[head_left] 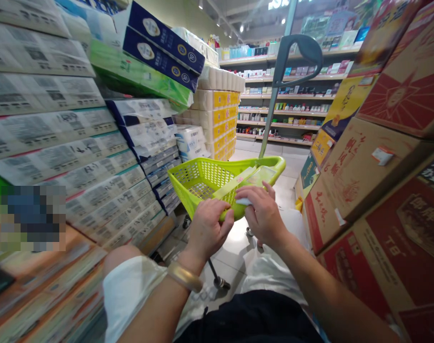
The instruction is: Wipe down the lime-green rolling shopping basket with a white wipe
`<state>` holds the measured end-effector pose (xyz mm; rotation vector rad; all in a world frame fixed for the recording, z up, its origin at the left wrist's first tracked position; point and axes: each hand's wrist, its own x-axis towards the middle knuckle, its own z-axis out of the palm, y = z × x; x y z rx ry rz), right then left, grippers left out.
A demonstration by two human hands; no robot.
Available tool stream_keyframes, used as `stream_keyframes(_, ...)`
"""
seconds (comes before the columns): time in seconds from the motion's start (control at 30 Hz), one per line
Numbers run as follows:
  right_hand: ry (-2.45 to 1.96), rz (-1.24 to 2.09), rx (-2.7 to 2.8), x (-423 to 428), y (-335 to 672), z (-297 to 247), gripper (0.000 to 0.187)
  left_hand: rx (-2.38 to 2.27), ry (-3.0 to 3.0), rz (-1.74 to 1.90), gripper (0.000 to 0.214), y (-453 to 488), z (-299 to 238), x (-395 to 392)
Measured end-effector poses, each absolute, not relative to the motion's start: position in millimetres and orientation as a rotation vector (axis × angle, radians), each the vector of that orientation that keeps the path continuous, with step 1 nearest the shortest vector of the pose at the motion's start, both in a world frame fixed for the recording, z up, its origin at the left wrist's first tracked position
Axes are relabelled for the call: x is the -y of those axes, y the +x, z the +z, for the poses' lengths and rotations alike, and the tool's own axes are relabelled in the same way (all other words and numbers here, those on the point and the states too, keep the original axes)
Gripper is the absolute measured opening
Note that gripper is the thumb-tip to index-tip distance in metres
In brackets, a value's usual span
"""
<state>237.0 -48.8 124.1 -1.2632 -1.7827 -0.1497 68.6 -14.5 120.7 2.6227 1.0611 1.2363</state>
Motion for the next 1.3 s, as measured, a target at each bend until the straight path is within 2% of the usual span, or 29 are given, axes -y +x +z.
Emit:
stream_keyframes(0.33, -1.278, -0.187, 1.816, 48, 240, 127, 0.033, -1.055, 2.61, 1.284, 0.03, 64, 119, 14)
stream_keyframes(0.47, -1.174, -0.135, 1.986, 46, 241, 132, 0.035, -1.069, 2.606, 1.276, 0.029, 63, 119, 14)
stream_keyframes(0.67, -1.275, -0.177, 2.002, 24, 265, 147, 0.034, -1.06, 2.596, 1.289, 0.029, 60, 118, 13)
stream_keyframes(0.87, -1.116, -0.073, 2.204, 23, 262, 148, 0.041, -1.07, 2.596, 1.31, 0.03, 60, 116, 13)
stream_keyframes(1.07, -1.321, -0.112, 1.923, 13, 283, 144, 0.037, -1.043, 2.578, 1.325, 0.03, 59, 117, 14)
stream_keyframes(1.3, -1.164, -0.112, 2.03, 26, 256, 139, 0.039, -1.067, 2.559, 1.343, 0.029, 55, 118, 13)
